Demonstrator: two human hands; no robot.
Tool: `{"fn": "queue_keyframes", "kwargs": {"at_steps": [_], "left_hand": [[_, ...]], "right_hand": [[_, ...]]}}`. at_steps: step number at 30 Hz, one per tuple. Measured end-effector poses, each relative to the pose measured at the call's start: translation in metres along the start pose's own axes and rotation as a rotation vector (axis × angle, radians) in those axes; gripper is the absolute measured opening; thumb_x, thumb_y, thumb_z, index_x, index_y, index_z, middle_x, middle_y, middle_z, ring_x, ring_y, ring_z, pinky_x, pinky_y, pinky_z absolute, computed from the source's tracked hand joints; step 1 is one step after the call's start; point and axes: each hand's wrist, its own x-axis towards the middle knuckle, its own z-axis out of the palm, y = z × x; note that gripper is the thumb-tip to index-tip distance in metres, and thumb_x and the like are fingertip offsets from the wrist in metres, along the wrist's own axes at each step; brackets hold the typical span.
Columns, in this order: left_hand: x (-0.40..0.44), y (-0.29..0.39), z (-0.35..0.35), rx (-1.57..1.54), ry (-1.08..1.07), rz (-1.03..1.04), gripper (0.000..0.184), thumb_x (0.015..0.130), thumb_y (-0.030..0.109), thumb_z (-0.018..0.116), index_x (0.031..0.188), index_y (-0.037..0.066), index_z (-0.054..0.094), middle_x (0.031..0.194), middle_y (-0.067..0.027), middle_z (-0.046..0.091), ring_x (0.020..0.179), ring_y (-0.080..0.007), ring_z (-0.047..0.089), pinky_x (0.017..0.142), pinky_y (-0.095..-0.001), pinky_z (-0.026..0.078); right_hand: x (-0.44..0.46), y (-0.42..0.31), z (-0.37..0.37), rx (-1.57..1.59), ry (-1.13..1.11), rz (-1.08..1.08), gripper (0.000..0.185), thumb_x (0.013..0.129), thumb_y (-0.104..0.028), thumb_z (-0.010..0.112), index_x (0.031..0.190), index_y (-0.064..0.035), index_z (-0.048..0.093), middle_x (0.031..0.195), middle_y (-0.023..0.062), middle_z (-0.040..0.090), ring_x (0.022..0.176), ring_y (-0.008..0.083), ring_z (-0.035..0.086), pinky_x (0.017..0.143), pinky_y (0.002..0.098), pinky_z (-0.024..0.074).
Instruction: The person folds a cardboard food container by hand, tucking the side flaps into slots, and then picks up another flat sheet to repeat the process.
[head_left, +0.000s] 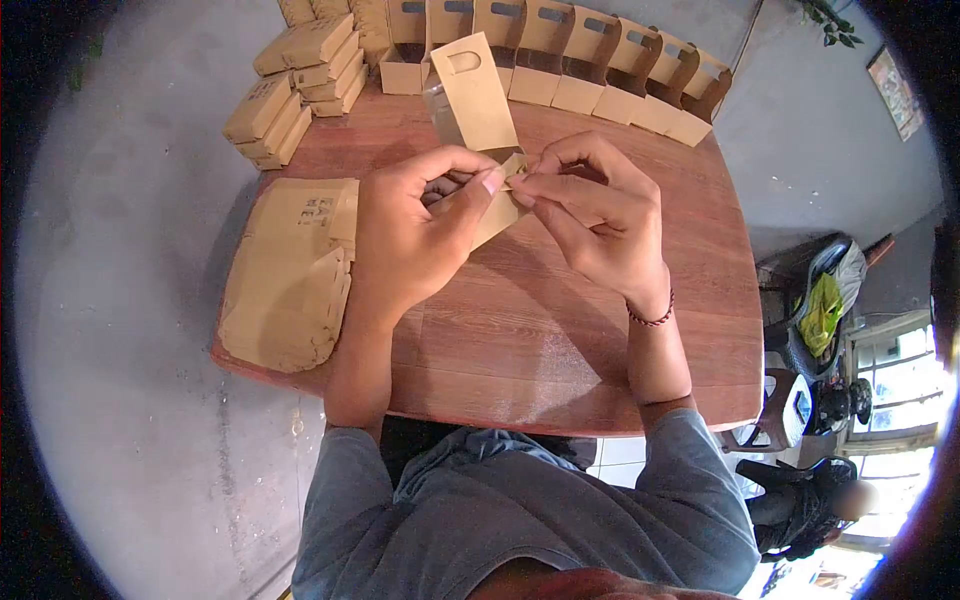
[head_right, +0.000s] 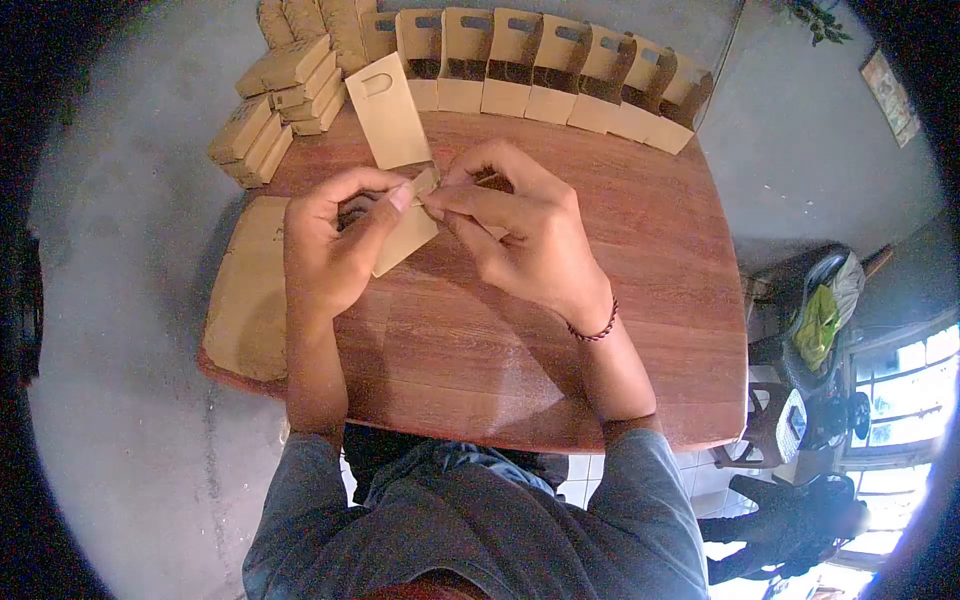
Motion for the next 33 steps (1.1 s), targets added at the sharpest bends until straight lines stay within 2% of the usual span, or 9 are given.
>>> {"fn": "queue_keyframes", "kwargs": {"at_steps": [7,10,13,15,22,27,30,32,33], "left_hand": [[-0.001,0.001,0.003,0.080,0.041,0.211,0.012,0.087,0.006,0.069,0.094,-0.004,0.070,0.082,-0.0067,0.071,0.072,-0.0084,0.062,0.066,-0.0244,0.049],[0.000,-0.004,0.000,0.103,0.002,0.366,0.012,0.086,0.005,0.069,0.095,-0.002,0.071,0.083,-0.0112,0.071,0.074,-0.0134,0.066,0.067,-0.0261,0.050],[-0.001,0.002,-0.002,0.099,-0.049,0.392,0.013,0.085,0.005,0.069,0.096,-0.001,0.071,0.083,-0.0128,0.070,0.076,-0.0181,0.068,0.069,-0.0276,0.051],[-0.001,0.005,-0.005,0.217,-0.188,0.362,0.012,0.084,0.006,0.070,0.095,0.000,0.072,0.085,-0.0127,0.070,0.080,-0.0196,0.069,0.070,-0.0289,0.051],[0.001,-0.005,0.006,0.095,-0.093,0.425,0.021,0.085,0.008,0.070,0.105,0.001,0.068,0.090,-0.0106,0.070,0.081,-0.0168,0.068,0.070,-0.0281,0.053],[-0.002,-0.001,0.014,-0.008,-0.090,0.132,0.032,0.081,0.010,0.076,0.105,0.004,0.057,0.080,-0.0111,0.071,0.074,-0.0171,0.071,0.063,-0.0290,0.054],[-0.002,-0.002,0.015,0.010,-0.114,0.007,0.037,0.081,0.008,0.077,0.106,0.002,0.051,0.081,-0.0081,0.071,0.073,-0.0109,0.066,0.065,-0.0248,0.052],[-0.003,-0.003,0.015,0.086,-0.134,0.061,0.038,0.080,0.008,0.078,0.104,0.003,0.050,0.080,-0.0081,0.070,0.072,-0.0123,0.067,0.065,-0.0255,0.052],[-0.003,-0.002,0.015,0.161,-0.150,0.115,0.040,0.078,0.008,0.080,0.103,0.004,0.049,0.078,-0.0080,0.070,0.071,-0.0137,0.068,0.065,-0.0263,0.053]], "right_hand": [[0.003,0.003,-0.006,0.195,-0.059,0.281,0.017,0.076,0.003,0.076,0.092,-0.0022,0.074,0.090,0.0059,0.067,0.082,0.0139,0.065,0.069,0.0270,0.0533],[0.006,0.019,-0.004,0.709,-0.116,0.442,0.044,0.075,-0.001,0.082,0.111,0.0020,0.056,0.089,0.0044,0.063,0.076,0.0104,0.062,0.062,0.0239,0.0526],[0.013,0.021,-0.012,0.776,-0.308,0.656,0.050,0.075,0.000,0.082,0.115,0.0001,0.053,0.088,0.0036,0.062,0.076,0.0094,0.062,0.057,0.0223,0.0521],[0.013,0.024,-0.007,0.755,-0.325,0.664,0.052,0.075,-0.002,0.082,0.117,-0.0008,0.051,0.086,0.0034,0.062,0.073,0.0093,0.063,0.054,0.0215,0.0510],[0.014,0.017,-0.010,0.713,-0.327,0.725,0.048,0.075,-0.010,0.085,0.109,-0.0025,0.052,0.067,-0.0001,0.059,0.057,0.0077,0.059,0.047,0.0207,0.0469],[0.010,0.019,-0.012,0.572,-0.443,0.728,0.043,0.073,-0.014,0.086,0.100,-0.0049,0.053,0.065,0.0003,0.059,0.059,0.0081,0.058,0.048,0.0211,0.0441],[0.007,0.022,-0.013,0.358,-0.451,0.586,0.041,0.071,-0.001,0.083,0.098,-0.0059,0.054,0.072,-0.0022,0.062,0.065,0.0049,0.059,0.054,0.0216,0.0462],[0.013,0.016,-0.027,0.178,-0.613,0.561,0.053,0.068,-0.020,0.090,0.105,-0.0034,0.055,0.076,0.0031,0.063,0.072,0.0111,0.061,0.061,0.0258,0.0501],[0.009,0.021,-0.030,0.178,-0.610,0.562,0.053,0.068,-0.020,0.090,0.105,-0.0034,0.055,0.076,0.0031,0.063,0.072,0.0111,0.061,0.061,0.0258,0.0501]]}}
